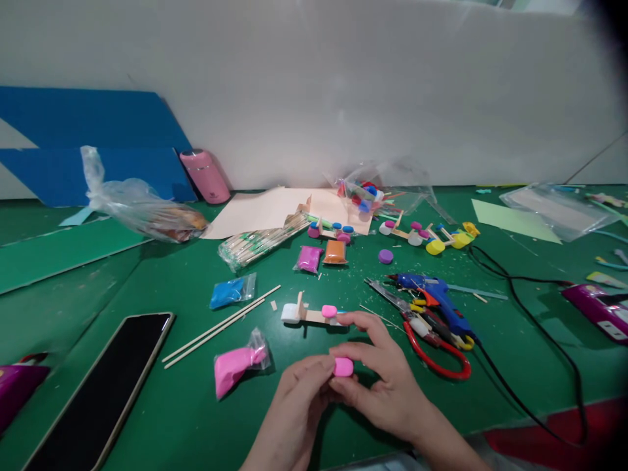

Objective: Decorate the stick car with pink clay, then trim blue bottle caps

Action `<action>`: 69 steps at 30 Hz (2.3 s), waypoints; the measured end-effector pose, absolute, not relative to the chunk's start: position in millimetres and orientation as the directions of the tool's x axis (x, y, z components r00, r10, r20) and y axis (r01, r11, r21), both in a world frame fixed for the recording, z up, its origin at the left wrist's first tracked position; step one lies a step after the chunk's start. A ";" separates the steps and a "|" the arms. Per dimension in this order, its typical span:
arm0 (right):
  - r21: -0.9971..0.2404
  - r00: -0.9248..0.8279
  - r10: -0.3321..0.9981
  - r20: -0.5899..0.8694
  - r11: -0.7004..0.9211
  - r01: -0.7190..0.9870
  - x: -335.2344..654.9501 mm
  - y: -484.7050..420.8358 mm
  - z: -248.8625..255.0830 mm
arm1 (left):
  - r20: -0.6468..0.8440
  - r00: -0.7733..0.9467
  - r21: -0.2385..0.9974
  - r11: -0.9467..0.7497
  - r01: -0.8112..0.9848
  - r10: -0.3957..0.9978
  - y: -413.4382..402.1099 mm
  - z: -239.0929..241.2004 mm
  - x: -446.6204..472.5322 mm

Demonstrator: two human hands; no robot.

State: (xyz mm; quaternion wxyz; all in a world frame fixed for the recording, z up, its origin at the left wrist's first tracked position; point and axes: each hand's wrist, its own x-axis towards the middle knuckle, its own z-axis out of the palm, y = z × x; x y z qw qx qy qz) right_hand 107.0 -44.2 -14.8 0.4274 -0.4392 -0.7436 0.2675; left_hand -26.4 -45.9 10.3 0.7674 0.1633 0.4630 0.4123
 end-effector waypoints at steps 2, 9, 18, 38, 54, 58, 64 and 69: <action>-0.773 -0.243 0.879 0.409 0.476 0.419 108.1 -44.3 -15.5 | -0.578 0.233 0.639 0.612 -0.466 0.782 -46.5 11.1 -25.8; -0.792 -0.236 0.892 0.386 0.452 0.412 111.7 -45.2 -21.7 | -0.584 0.239 0.644 0.622 -0.446 0.776 -45.7 4.8 -27.3; -0.791 -0.223 0.894 0.390 0.449 0.417 110.4 -47.0 -23.3 | -0.562 0.292 0.644 0.631 -0.433 0.774 -45.3 -3.9 -28.9; -0.754 -0.234 0.853 0.467 0.522 0.398 102.7 -49.6 -26.6 | -0.513 0.330 0.691 0.609 -0.389 0.792 -52.4 -10.3 -30.5; -0.755 -0.210 0.858 0.469 0.513 0.409 97.1 -49.1 -28.2 | -0.549 0.237 0.650 0.588 -0.482 0.801 -54.8 -4.6 -33.6; -0.769 -0.222 0.879 0.421 0.476 0.427 100.2 -50.8 -30.2 | -0.572 0.204 0.656 0.592 -0.468 0.795 -54.9 -2.6 -34.4; -0.787 -0.185 0.894 0.408 0.447 0.426 103.2 -52.0 -30.3 | -0.510 0.262 0.697 0.572 -0.432 0.819 -54.6 -8.0 -36.0; -0.803 -0.189 0.899 0.394 0.437 0.405 101.8 -51.0 -29.6 | -0.533 0.275 0.666 0.597 -0.448 0.800 -53.1 -6.3 -35.5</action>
